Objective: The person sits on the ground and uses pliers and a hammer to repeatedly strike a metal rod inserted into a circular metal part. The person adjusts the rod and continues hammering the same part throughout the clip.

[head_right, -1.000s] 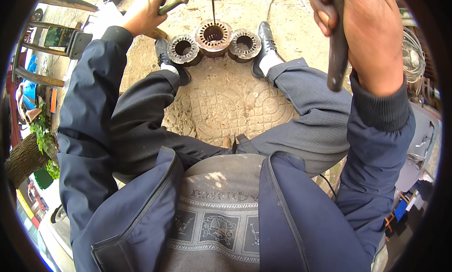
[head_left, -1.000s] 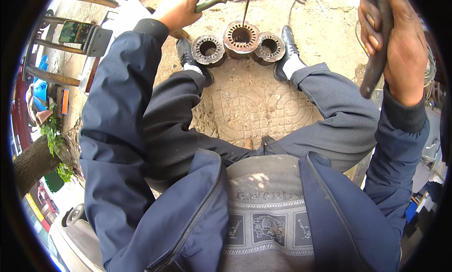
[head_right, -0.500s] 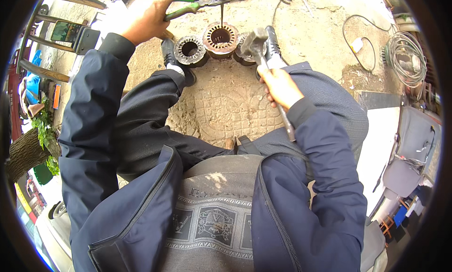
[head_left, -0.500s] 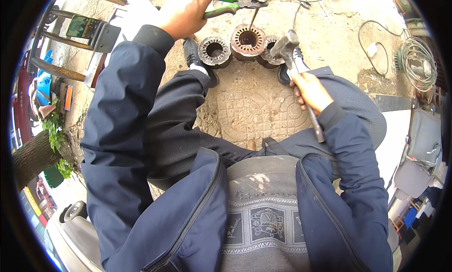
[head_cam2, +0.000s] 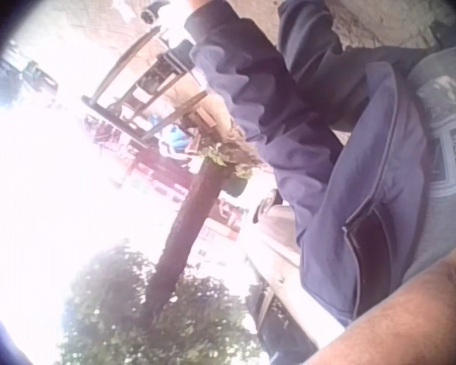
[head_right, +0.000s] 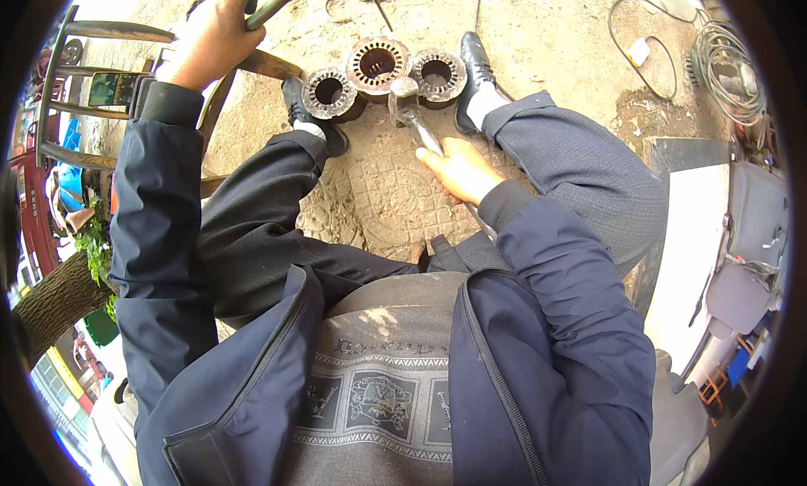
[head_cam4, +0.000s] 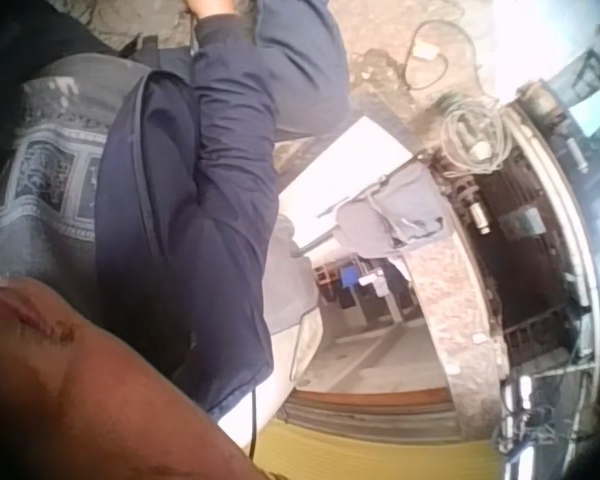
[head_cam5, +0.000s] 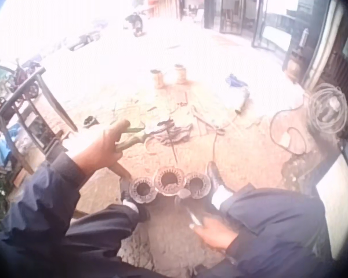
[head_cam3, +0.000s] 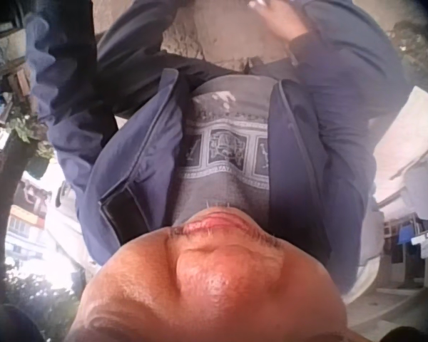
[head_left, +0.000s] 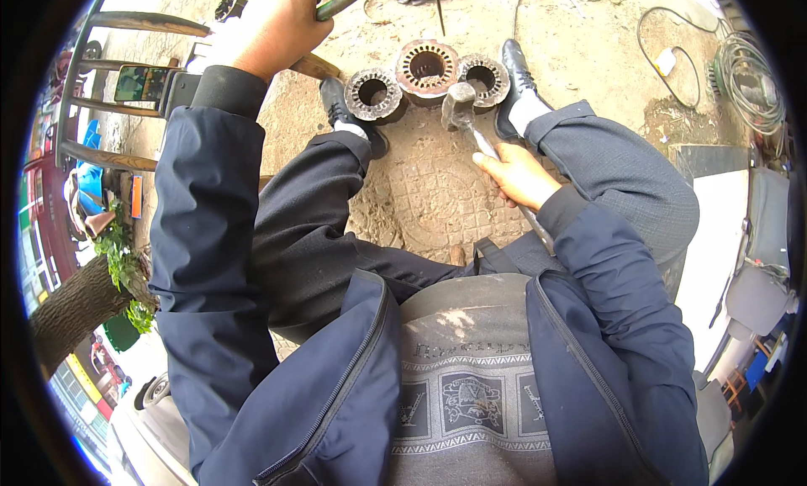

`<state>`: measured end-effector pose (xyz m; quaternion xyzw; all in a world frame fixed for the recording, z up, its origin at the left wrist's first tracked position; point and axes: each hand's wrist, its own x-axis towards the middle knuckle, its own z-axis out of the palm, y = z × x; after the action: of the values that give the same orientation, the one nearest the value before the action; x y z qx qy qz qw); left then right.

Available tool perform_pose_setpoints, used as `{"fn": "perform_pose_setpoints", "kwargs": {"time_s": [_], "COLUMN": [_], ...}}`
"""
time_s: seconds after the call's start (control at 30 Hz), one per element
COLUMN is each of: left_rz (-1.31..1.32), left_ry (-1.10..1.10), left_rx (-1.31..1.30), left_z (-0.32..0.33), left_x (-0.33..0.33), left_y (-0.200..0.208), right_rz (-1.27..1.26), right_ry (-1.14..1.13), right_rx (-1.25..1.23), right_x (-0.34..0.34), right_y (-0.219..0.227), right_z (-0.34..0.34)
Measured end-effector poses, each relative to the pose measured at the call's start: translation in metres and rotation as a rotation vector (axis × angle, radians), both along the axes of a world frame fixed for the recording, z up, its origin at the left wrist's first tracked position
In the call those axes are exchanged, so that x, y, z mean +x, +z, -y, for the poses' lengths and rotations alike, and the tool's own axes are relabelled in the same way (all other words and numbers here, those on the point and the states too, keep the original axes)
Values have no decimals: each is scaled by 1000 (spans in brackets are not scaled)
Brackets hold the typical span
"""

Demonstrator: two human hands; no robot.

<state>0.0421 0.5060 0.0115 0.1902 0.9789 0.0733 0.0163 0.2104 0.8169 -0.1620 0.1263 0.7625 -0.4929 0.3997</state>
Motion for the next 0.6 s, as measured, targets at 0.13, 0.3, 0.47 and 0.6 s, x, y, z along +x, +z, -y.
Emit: {"fn": "perform_pose_setpoints", "kwargs": {"time_s": [0.13,0.3,0.47,0.6], "left_rz": [69,102,66,-106], "left_ry": [-57,-72,-174,-437], "left_rx": [-86,-71,-73,-166], "left_z": [3,5,7,19], "left_x": [-3,-10,-15,-35], "left_y": [-9,-20,-23,-24], "right_rz": [52,60,35,16], "right_ry": [-25,-63,-83,-138], "right_rx": [20,4,-12,-68], "right_x": [4,5,1,-7], "right_y": [3,6,15,41], "right_z": [-3,-4,-3,-7]}}
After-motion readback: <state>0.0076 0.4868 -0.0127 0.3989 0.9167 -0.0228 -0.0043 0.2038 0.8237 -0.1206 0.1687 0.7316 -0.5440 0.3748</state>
